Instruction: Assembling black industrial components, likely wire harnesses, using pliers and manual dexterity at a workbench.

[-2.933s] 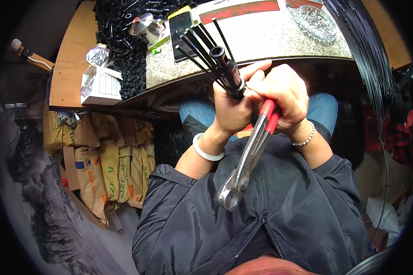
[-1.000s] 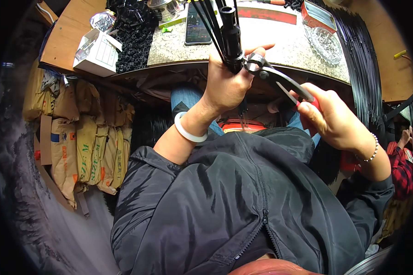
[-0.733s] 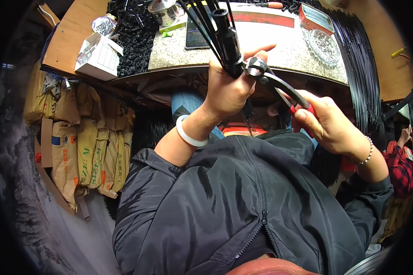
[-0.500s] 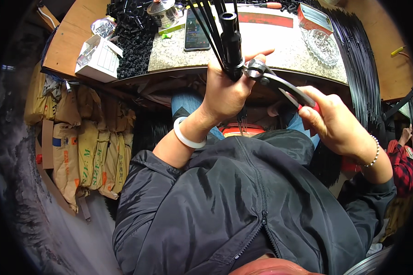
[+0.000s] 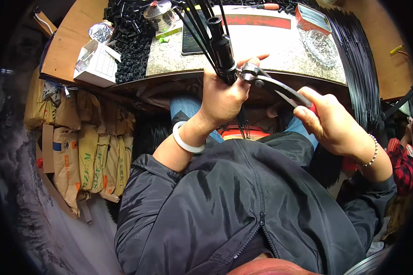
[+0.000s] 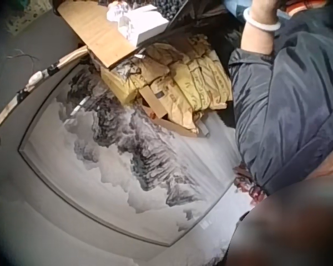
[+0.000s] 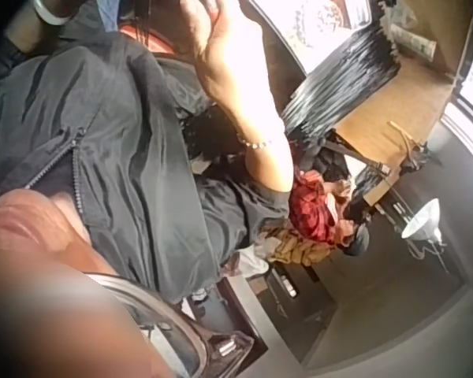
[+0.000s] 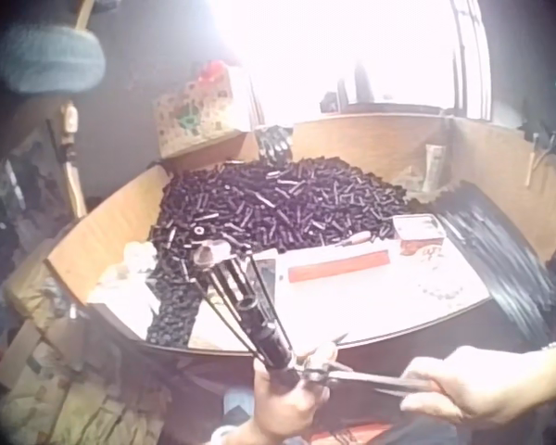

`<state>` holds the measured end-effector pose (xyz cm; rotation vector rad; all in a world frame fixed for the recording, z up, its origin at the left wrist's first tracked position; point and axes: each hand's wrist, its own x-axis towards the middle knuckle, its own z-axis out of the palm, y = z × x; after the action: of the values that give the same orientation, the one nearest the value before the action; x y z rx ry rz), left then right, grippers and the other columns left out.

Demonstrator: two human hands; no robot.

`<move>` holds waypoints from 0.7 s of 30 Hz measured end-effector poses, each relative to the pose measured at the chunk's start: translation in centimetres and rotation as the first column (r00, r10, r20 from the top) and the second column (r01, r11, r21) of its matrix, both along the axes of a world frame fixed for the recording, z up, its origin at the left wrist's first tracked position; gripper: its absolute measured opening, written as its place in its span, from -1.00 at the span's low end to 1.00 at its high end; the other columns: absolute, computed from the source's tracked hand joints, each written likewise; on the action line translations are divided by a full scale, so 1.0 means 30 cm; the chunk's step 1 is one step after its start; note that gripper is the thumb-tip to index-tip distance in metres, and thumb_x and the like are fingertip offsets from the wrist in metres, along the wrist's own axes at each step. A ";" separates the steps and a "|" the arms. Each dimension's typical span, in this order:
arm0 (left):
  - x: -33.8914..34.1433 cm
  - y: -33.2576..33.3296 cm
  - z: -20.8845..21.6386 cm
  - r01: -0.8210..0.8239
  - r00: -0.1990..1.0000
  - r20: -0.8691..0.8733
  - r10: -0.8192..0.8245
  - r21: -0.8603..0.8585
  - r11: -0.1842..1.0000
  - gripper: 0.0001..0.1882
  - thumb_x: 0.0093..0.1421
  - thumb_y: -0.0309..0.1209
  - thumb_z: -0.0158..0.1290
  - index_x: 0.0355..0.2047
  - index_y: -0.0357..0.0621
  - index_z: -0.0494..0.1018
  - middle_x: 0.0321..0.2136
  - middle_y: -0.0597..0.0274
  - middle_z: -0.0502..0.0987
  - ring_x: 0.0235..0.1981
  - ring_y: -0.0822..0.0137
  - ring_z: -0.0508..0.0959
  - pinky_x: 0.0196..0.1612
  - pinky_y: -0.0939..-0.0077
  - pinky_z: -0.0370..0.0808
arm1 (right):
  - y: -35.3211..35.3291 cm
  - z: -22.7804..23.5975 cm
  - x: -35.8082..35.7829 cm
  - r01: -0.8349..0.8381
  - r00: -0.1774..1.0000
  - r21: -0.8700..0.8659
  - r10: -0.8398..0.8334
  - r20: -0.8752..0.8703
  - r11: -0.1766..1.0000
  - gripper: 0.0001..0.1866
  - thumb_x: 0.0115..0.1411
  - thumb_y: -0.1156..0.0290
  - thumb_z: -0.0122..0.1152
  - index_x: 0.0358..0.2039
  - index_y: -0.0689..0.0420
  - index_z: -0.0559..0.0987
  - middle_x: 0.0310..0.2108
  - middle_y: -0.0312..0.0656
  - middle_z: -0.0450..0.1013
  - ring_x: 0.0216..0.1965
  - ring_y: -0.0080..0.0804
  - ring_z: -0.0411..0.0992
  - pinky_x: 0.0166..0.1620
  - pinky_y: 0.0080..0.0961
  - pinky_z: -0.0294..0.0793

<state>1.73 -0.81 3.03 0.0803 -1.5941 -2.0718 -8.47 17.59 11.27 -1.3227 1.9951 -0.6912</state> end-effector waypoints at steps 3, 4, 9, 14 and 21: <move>-0.005 -0.005 0.003 -0.084 0.996 -0.001 0.084 -0.110 0.990 -0.71 0.22 -0.54 -0.04 -0.09 -0.50 0.41 -0.74 0.49 0.30 -0.77 0.73 0.17 -0.72 0.79 0.09 | -0.009 0.021 0.008 0.024 0.986 0.090 -0.009 -0.169 0.996 -0.79 0.28 0.34 0.02 -0.28 0.24 0.33 -0.75 -0.10 0.23 -0.73 -0.30 0.14 -0.58 -0.47 0.22; -0.008 -0.021 0.003 -0.138 0.990 -0.014 0.139 -0.260 0.956 -0.75 0.21 -0.55 -0.02 -0.13 -0.45 0.45 -0.72 0.50 0.30 -0.75 0.73 0.17 -0.70 0.77 0.07 | -0.018 0.030 0.013 0.026 0.986 0.091 -0.011 -0.168 0.996 -0.79 0.28 0.34 0.02 -0.28 0.24 0.33 -0.75 -0.10 0.23 -0.73 -0.30 0.14 -0.58 -0.47 0.22; 0.003 -0.110 -0.031 -0.283 0.959 -0.104 0.265 -0.424 0.860 -0.75 0.23 -0.54 -0.04 -0.10 -0.35 0.47 -0.72 0.53 0.30 -0.74 0.74 0.17 -0.69 0.75 0.08 | -0.086 -0.054 -0.015 0.006 0.995 -0.009 -0.007 -0.096 1.000 -0.74 0.26 0.34 0.04 -0.16 0.25 0.34 -0.64 -0.01 0.32 -0.60 -0.18 0.28 -0.44 -0.38 0.29; 0.032 -0.180 0.014 0.008 0.971 -0.232 0.059 0.276 0.961 -0.69 0.29 -0.42 -0.08 0.00 -0.32 0.36 -0.79 0.53 0.13 -0.85 0.66 0.09 -0.75 0.73 0.15 | -0.082 -0.428 -0.225 0.128 0.779 -0.263 -0.261 -0.570 0.956 -0.62 0.24 0.34 0.06 0.03 0.19 0.31 -0.20 0.08 0.37 -0.19 -0.06 0.41 -0.12 -0.31 0.41; 0.076 -0.160 0.032 -0.211 0.972 -0.087 0.219 0.086 0.974 -0.68 0.31 -0.42 -0.10 0.02 -0.30 0.34 -0.79 0.51 0.14 -0.84 0.66 0.10 -0.74 0.75 0.14 | -0.153 -0.466 -0.190 0.099 0.555 -0.361 -0.352 -0.754 0.927 -0.58 0.12 0.38 0.17 0.00 0.19 0.38 -0.08 0.01 0.33 -0.07 -0.04 0.33 0.02 -0.23 0.26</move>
<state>4.01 -5.61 3.99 0.1701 -1.3847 -1.9374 -14.17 13.00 -2.71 -1.7807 2.9491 -0.5233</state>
